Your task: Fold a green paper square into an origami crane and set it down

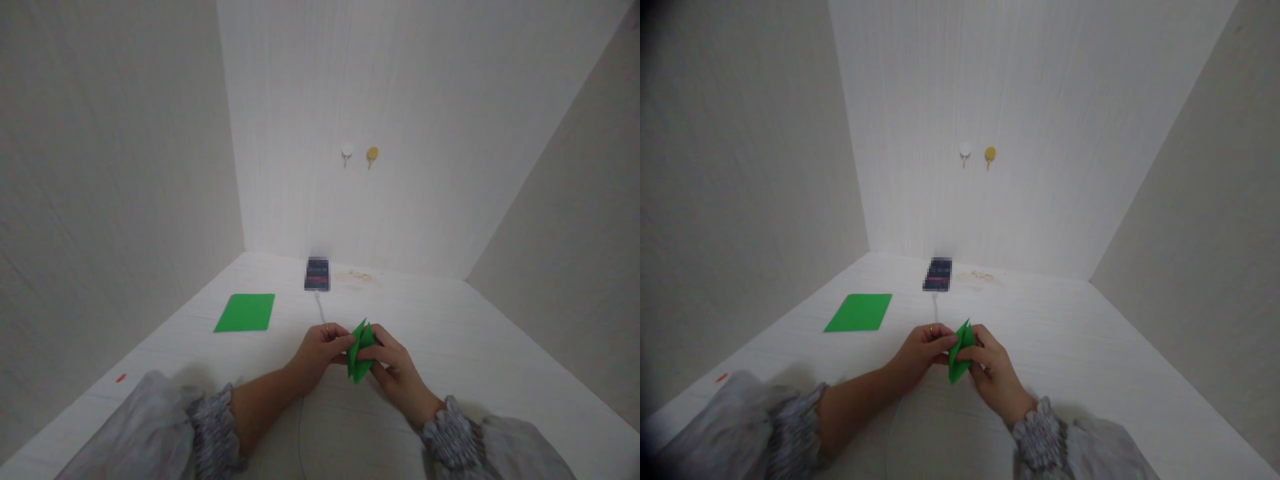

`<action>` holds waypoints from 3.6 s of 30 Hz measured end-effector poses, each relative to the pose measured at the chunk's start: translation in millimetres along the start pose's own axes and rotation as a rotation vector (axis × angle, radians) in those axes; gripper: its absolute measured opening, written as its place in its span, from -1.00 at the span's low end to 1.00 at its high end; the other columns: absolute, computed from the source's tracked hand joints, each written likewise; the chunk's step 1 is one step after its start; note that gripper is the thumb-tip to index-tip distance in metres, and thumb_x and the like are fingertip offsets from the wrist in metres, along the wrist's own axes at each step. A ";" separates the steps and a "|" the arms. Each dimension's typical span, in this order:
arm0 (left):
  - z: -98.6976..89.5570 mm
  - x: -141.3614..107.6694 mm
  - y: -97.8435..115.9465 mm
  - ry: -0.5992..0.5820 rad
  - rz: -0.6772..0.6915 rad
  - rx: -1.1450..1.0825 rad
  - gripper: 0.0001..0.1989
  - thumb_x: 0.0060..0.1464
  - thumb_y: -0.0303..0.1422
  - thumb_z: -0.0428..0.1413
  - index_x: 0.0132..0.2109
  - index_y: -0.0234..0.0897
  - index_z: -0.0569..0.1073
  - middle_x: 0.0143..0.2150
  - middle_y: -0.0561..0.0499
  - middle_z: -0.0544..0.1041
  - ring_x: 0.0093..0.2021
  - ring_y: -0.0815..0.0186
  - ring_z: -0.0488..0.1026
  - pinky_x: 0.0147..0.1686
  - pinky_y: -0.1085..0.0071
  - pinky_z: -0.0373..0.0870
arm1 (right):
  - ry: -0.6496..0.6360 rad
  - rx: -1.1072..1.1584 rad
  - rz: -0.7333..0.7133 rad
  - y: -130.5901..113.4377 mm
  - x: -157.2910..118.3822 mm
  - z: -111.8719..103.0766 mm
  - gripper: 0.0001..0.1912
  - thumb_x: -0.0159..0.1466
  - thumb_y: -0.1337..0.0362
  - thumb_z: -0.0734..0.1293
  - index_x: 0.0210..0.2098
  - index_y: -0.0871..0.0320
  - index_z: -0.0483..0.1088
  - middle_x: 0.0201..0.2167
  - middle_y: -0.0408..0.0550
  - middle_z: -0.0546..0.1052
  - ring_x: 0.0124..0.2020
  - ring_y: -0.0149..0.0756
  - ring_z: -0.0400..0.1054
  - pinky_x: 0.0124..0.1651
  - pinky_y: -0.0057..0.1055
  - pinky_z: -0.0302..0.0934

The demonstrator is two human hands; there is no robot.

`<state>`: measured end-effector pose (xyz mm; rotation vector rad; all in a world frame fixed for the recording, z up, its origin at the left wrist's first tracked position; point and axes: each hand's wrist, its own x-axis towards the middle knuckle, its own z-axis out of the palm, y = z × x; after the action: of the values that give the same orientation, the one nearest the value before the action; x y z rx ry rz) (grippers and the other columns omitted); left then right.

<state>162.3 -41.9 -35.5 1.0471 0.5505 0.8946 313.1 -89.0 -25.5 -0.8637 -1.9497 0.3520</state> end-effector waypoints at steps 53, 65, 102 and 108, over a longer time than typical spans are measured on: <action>11.3 0.4 3.7 0.164 0.196 -0.128 -0.78 -0.17 -0.40 0.20 -0.35 -0.37 0.33 -0.38 0.01 0.50 -0.32 0.34 0.44 -0.15 0.26 0.33 | 0.341 0.036 0.461 7.0 1.7 18.3 -0.87 0.13 0.22 0.27 -0.44 0.16 0.36 -0.48 -0.08 0.46 -0.40 -0.26 0.34 -0.29 -0.33 0.23; 3.8 5.4 -3.1 0.241 0.197 -0.083 -0.78 -0.23 -0.41 0.23 -0.40 -0.36 0.35 -0.45 0.04 0.49 -0.38 0.37 0.43 -0.21 0.33 0.35 | 0.407 0.252 0.611 3.3 5.6 17.7 -0.81 0.04 0.18 0.34 -0.50 0.17 0.31 -0.55 -0.08 0.48 -0.46 -0.27 0.36 -0.34 -0.38 0.21; 4.5 2.9 -0.8 0.186 0.180 0.053 -0.79 -0.27 -0.44 0.22 -0.43 -0.34 0.34 -0.52 0.06 0.47 -0.49 0.38 0.40 -0.40 0.42 0.35 | 0.211 0.327 0.739 7.9 6.7 22.0 -0.76 0.04 0.13 0.32 -0.56 0.19 0.33 -0.67 -0.17 0.38 -0.63 -0.41 0.23 -0.56 -0.50 0.07; 4.9 2.1 2.2 0.208 0.121 0.047 -0.82 -0.21 -0.37 0.20 -0.43 -0.37 0.39 -0.47 0.03 0.47 -0.43 0.37 0.41 -0.33 0.40 0.37 | 0.244 0.489 0.783 9.6 5.3 20.6 -0.78 0.00 0.17 0.33 -0.61 0.20 0.31 -0.70 -0.16 0.40 -0.67 -0.45 0.19 -0.58 -0.51 0.02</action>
<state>166.4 -42.1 -31.4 1.0446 0.6904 1.1094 298.1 -76.4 -38.0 -1.2332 -1.1530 1.0720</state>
